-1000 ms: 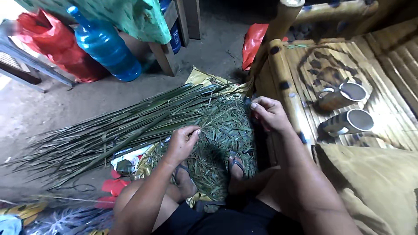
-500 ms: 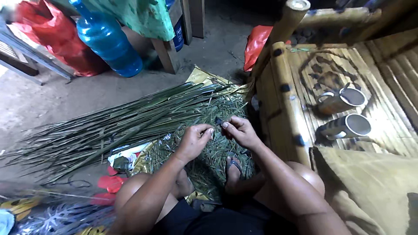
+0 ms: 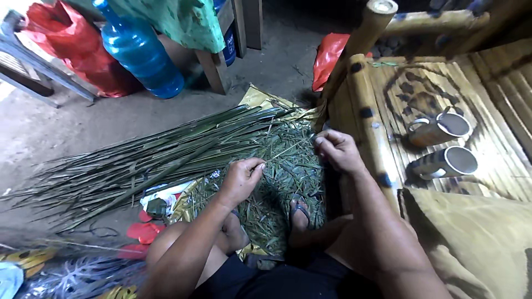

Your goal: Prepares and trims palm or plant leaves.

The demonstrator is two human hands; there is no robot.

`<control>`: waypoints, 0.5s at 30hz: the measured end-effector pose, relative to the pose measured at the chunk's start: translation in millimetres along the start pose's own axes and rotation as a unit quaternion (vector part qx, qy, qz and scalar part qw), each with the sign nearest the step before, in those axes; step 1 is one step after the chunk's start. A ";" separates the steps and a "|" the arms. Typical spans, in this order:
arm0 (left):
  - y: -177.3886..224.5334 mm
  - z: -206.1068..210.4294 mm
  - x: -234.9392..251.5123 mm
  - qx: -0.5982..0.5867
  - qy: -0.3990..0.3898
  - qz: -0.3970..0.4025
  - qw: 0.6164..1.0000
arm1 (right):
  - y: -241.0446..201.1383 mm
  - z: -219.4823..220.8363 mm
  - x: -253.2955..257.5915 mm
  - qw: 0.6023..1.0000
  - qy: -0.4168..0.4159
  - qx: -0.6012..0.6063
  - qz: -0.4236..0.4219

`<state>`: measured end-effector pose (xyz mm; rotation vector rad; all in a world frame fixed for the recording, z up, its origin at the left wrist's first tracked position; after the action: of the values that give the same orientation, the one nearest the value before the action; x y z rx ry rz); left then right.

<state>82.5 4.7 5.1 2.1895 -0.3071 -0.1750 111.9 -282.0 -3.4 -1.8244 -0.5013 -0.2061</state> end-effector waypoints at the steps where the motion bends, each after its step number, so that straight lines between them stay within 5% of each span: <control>1: -2.9 -4.3 -0.6 0.022 0.010 0.001 1.000 | 3.1 -10.7 0.0 1.000 0.012 -0.014 0.008; 4: -11.7 -14.0 -2.8 0.036 0.035 -0.012 0.999 | -1.5 -23.7 1.7 0.999 0.025 -0.023 0.026; 15: 12.0 19.9 4.7 0.026 0.033 0.043 0.998 | -10.8 101.3 -17.3 0.973 -0.055 0.205 0.094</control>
<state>80.5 -18.8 2.9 2.2234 -0.3721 -0.0479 80.5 -187.9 -32.1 -1.4701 -0.4096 0.1228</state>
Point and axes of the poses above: each hand's wrist, its own x-axis towards the middle knuckle, its own z-axis out of the palm, y = z × x, the point moved 6 cm from there along x, towards the middle knuckle, and after that the axes turned 9 degrees about -z, right-handed, at the moved point
